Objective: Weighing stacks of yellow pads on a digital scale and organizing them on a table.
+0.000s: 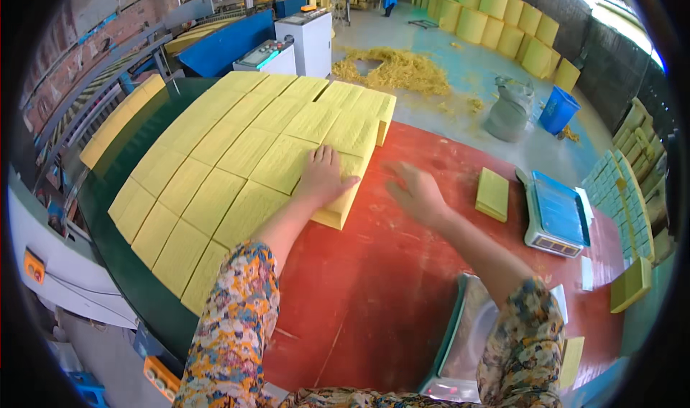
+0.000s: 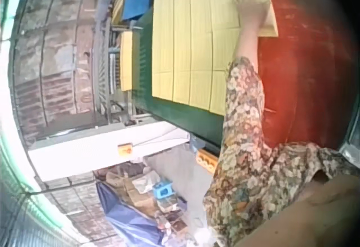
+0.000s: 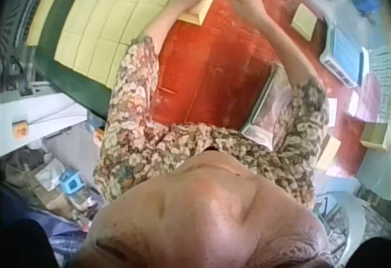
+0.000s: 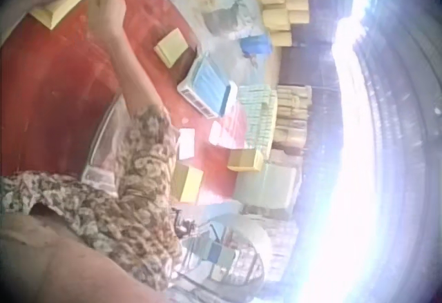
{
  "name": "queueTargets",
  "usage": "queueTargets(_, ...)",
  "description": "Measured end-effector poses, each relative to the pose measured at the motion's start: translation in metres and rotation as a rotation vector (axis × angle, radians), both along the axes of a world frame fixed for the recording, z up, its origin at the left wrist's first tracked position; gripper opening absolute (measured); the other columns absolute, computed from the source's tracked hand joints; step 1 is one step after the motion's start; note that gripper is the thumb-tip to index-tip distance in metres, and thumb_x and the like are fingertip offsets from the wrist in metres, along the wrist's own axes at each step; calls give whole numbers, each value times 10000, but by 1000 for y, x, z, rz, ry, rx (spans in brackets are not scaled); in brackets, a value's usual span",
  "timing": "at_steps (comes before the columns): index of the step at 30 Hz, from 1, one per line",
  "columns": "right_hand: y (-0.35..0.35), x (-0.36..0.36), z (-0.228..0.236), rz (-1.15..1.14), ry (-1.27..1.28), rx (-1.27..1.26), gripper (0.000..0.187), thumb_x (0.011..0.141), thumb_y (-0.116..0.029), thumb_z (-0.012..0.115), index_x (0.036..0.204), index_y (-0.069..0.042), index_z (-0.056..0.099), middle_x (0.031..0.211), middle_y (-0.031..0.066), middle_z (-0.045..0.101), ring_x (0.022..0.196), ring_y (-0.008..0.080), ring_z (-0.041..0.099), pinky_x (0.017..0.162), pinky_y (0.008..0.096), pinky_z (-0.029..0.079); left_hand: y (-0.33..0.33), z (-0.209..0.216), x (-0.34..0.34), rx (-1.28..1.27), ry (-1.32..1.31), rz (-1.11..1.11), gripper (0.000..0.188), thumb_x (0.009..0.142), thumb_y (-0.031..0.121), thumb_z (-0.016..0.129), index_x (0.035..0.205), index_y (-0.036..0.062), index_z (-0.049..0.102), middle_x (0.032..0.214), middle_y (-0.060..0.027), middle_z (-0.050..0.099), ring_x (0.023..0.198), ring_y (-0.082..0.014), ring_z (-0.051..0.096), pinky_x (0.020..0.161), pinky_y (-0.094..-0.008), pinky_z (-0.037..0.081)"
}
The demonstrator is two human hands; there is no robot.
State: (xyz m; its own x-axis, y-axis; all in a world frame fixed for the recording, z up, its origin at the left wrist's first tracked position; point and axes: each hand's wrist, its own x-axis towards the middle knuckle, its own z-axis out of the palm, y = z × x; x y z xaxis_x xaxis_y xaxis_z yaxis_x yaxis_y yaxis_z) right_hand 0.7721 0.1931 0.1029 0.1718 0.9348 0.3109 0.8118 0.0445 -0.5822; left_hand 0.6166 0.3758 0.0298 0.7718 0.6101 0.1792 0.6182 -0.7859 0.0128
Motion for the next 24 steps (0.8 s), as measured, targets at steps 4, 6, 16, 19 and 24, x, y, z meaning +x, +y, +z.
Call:
queueTargets(4, 160, 51, -48, -17, -253, 194, 394, 904, -217, 581, 1249, -26, 575, 1189, 174, 627, 1115, 353, 586, 939, 456, 477, 2, -30, 8, 132, -93, -72, 881, 930, 586, 503, 1344, -183, 385, 1411, -340, 425, 1376, -418, 354, 1164, -490, 251)
queueTargets(6, 214, 61, -65, -58, -266, 192, 405, 911, -243, 577, 1254, -27, 571, 1226, 157, 618, 1166, 338, 562, 972, 458, 455, 1, -26, 14, 133, -108, -96, 881, 929, 578, 507, 1325, -200, 390, 1390, -352, 435, 1365, -424, 365, 1162, -492, 250)
queueTargets(16, 218, 47, -112, -124, -447, -12, 472, 984, -354, 414, 1333, -59, 531, 1432, 82, 519, 1366, 241, 421, 1135, 453, 286, -33, -25, 9, 81, -125, -24, 919, 912, 604, 521, 1341, -196, 381, 1428, -361, 387, 1387, -428, 348, 1176, -496, 232)
queueTargets(19, 170, 44, -113, -82, -413, -73, 493, 988, -357, 406, 1367, -59, 509, 1463, 87, 491, 1381, 243, 406, 1150, 460, 274, -78, -21, 5, -2, -125, -33, 957, 890, 624, 550, 1362, -187, 363, 1443, -357, 373, 1411, -425, 320, 1187, -491, 218)
queueTargets(24, 78, 24, -106, -114, -414, -73, 507, 988, -355, 413, 1393, -57, 479, 1491, 88, 455, 1404, 247, 374, 1167, 460, 257, -165, -14, -16, -65, -143, -35, 985, 855, 613, 611, 1393, -165, 338, 1457, -345, 364, 1407, -432, 321, 1168, -516, 240)
